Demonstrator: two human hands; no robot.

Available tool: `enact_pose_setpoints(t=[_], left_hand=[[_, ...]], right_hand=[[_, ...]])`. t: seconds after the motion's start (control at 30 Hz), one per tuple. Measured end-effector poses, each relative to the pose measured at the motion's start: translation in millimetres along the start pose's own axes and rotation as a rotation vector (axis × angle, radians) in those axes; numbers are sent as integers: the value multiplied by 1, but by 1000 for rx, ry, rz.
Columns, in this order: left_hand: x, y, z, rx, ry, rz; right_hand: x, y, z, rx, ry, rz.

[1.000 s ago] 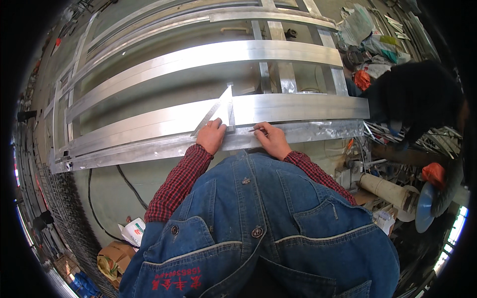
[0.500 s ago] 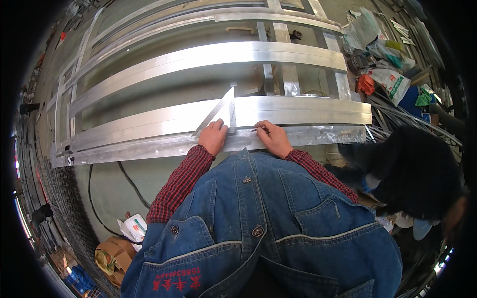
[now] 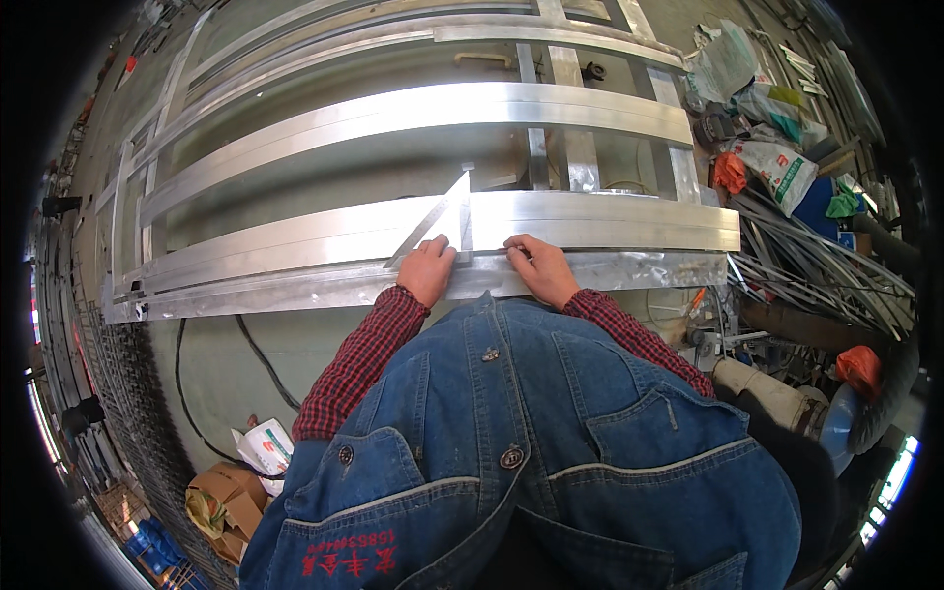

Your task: The person positions a metal bar on a frame and marks it with a pen. Then the person uses a set square to draw perpendicular lines on the frame. The marked frame remains on the workbench.

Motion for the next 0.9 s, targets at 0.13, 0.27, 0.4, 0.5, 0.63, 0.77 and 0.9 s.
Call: enact_pose_setpoints(t=[0.13, 0.27, 0.4, 0.5, 0.63, 0.77, 0.9], left_hand=[[0, -1, 0, 3, -9, -10], [1, -1, 0, 7, 4, 1], [4, -2, 0, 8, 9, -12], [4, -3, 0, 8, 18, -22], [3, -3, 0, 17, 8, -14], [3, -2, 0, -6, -28, -49], [3, -1, 0, -10, -3, -52]], right_hand=[[1, -2, -1, -28, 6, 10], [1, -5, -2, -9, -4, 18], [3, -8, -7, -99, 5, 63], [7, -9, -17, -196, -3, 111], [15, -9, -40, -342, -29, 244], [24, -7, -67, -354, -28, 359], [29, -4, -83, -380, -50, 417]])
Point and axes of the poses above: each hand's wrist, its own z-axis away from the middle knuckle, its own x-axis out of the palm, y = z × x, the point moved 1 cm from there along -z, towards the middle knuckle, and after that the axes turned 8 degrees about -z, right-handed, at the moved point
